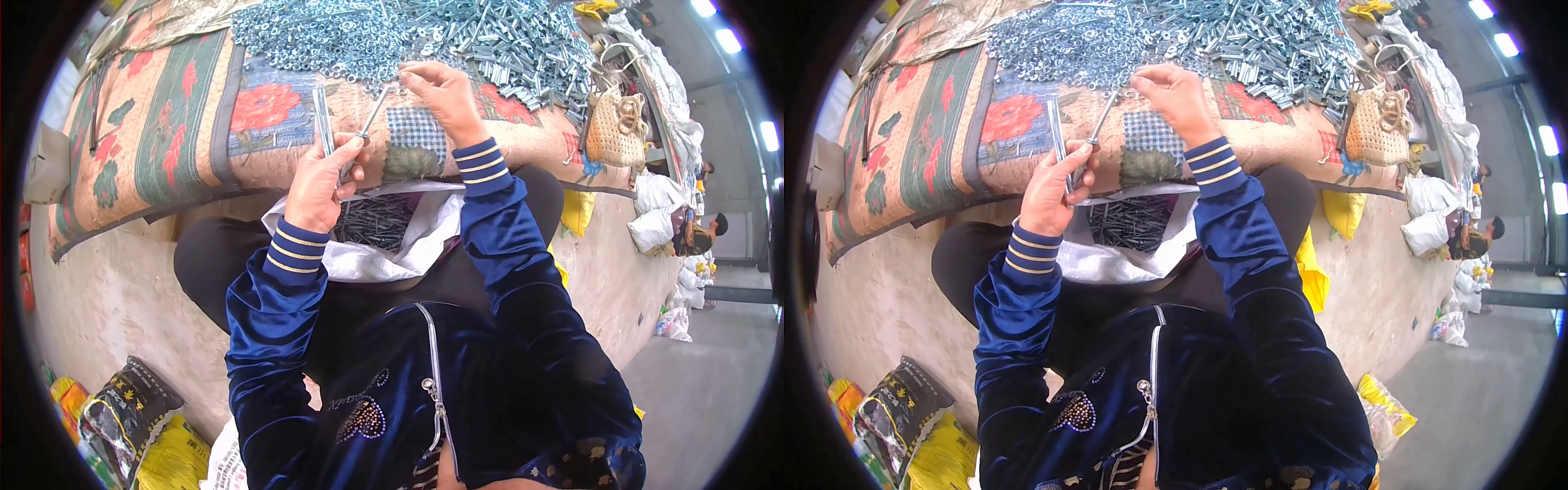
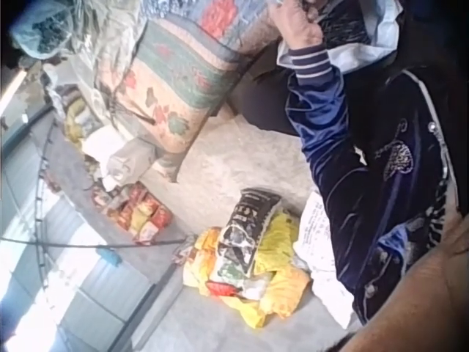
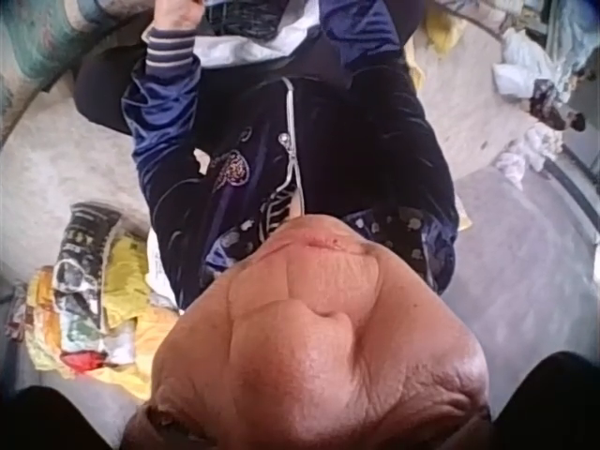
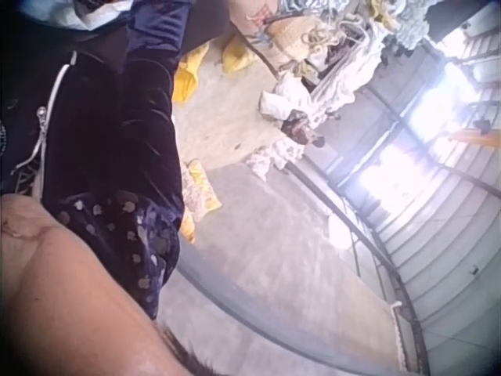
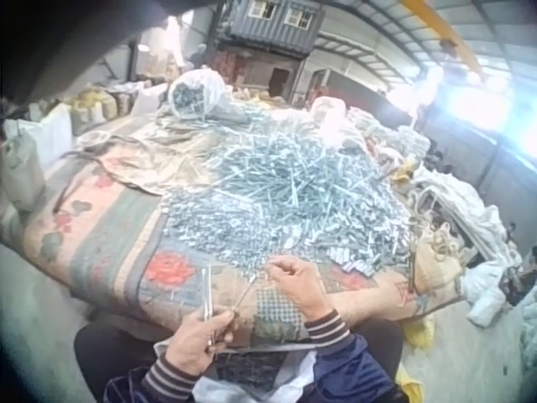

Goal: The person assembles hardware fasteners by sliding nuts and washers onto metal rods by hand. They hold the assembled rods, place them into an open sack, and sort through the pile of hardware on the table.

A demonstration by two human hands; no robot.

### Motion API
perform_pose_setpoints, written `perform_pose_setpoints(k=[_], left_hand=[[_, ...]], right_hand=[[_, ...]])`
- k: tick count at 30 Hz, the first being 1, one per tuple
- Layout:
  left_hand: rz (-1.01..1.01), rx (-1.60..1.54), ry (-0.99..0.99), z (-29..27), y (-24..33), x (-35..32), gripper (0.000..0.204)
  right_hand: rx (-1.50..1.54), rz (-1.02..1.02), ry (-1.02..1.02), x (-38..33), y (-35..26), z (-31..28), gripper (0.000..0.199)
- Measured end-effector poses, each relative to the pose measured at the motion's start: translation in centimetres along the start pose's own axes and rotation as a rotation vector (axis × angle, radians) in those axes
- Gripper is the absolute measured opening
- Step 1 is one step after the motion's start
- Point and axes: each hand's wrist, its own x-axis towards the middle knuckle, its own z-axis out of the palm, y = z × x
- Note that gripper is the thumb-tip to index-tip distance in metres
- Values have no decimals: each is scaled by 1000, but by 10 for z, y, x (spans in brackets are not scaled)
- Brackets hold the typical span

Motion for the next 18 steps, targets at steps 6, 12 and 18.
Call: perform_pose_setpoints(k=[6, 12, 18], left_hand=[[-53, 44, -78, 10, 2, -5, 10], [86, 46, -21, 22, 0, -9, 14], [-233, 128, -165, 9, 3, -2, 30]], right_hand=[[710, 248, -292, -12, -21, -19, 17], [742, 456, -415, -45, -40, 9, 19], [717, 447, -362, -36, -38, 1, 21]])
